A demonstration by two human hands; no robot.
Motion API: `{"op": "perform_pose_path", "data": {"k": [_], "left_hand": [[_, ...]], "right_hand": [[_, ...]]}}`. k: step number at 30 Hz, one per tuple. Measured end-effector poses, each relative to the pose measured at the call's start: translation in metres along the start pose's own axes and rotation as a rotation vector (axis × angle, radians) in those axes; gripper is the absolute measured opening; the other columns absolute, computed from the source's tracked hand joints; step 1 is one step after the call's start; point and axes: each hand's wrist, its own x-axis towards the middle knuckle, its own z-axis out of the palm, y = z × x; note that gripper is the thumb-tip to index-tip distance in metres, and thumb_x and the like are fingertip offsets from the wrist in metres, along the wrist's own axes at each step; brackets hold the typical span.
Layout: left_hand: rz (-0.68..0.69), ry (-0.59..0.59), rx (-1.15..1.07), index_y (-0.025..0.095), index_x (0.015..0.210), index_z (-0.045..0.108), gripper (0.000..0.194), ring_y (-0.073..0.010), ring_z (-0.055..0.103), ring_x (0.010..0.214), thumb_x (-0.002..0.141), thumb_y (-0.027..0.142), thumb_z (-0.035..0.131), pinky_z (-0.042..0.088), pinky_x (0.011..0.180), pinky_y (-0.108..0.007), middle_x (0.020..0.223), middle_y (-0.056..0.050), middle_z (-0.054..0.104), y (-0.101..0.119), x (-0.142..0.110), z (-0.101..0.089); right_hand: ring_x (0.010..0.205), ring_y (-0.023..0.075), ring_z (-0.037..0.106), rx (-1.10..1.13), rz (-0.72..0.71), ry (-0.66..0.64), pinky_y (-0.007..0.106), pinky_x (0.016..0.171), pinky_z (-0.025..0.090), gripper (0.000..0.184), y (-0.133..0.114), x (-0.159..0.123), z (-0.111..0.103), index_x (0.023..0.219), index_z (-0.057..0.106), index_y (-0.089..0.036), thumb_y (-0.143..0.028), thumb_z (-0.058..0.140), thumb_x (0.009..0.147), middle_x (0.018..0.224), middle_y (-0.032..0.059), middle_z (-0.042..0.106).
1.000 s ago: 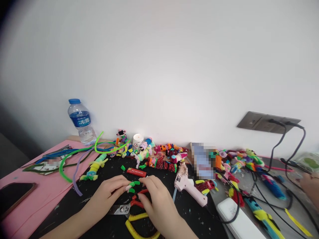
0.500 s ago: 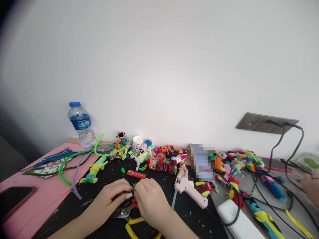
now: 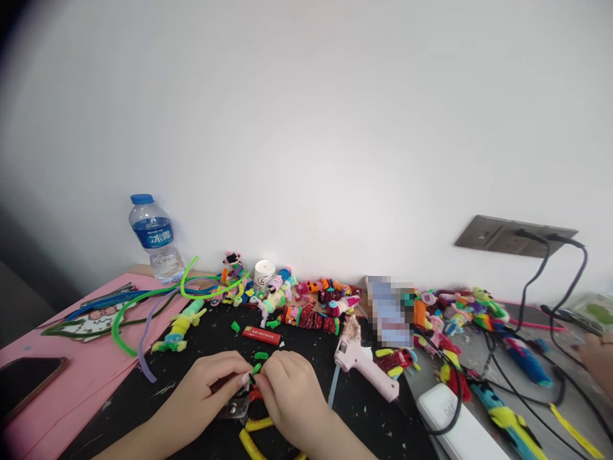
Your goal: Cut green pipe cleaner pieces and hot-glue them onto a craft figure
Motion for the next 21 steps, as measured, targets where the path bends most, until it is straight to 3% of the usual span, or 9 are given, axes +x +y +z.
{"op": "perform_pose_path", "data": {"k": [8,16,21], "left_hand": [[-0.080,0.019,-0.055,0.016,0.075,0.063,0.025,-0.0144,0.054,0.066,0.087,0.028,0.045,0.039,0.061,-0.021,0.069,-0.001,0.058,-0.0041,0.0027,0.0009],[-0.047,-0.004,-0.035,0.016,0.072,0.061,0.024,-0.0140,0.054,0.067,0.087,0.022,0.045,0.039,0.062,-0.021,0.070,0.000,0.057,0.0051,0.0025,-0.0034],[-0.045,0.049,-0.021,0.017,0.070,0.060,0.025,-0.0142,0.054,0.065,0.087,0.024,0.043,0.039,0.062,-0.021,0.068,0.000,0.057,0.0006,0.0021,-0.0010]], "right_hand": [[0.058,0.0137,0.045,-0.018,-0.020,-0.019,0.023,0.055,0.034,0.019,0.0005,-0.0003,0.0007,0.074,0.041,-0.020,-0.019,0.033,0.091,0.065,0.0002,0.050],[0.058,0.0131,0.046,0.001,0.018,0.004,0.023,0.055,0.034,0.016,0.0036,-0.0016,0.0010,0.079,0.042,-0.020,-0.016,0.032,0.091,0.068,-0.0002,0.050],[0.059,0.0133,0.047,-0.023,0.008,-0.043,0.023,0.055,0.034,0.017,0.0022,-0.0011,0.0011,0.078,0.043,-0.020,-0.016,0.032,0.091,0.068,-0.0001,0.050]]}}
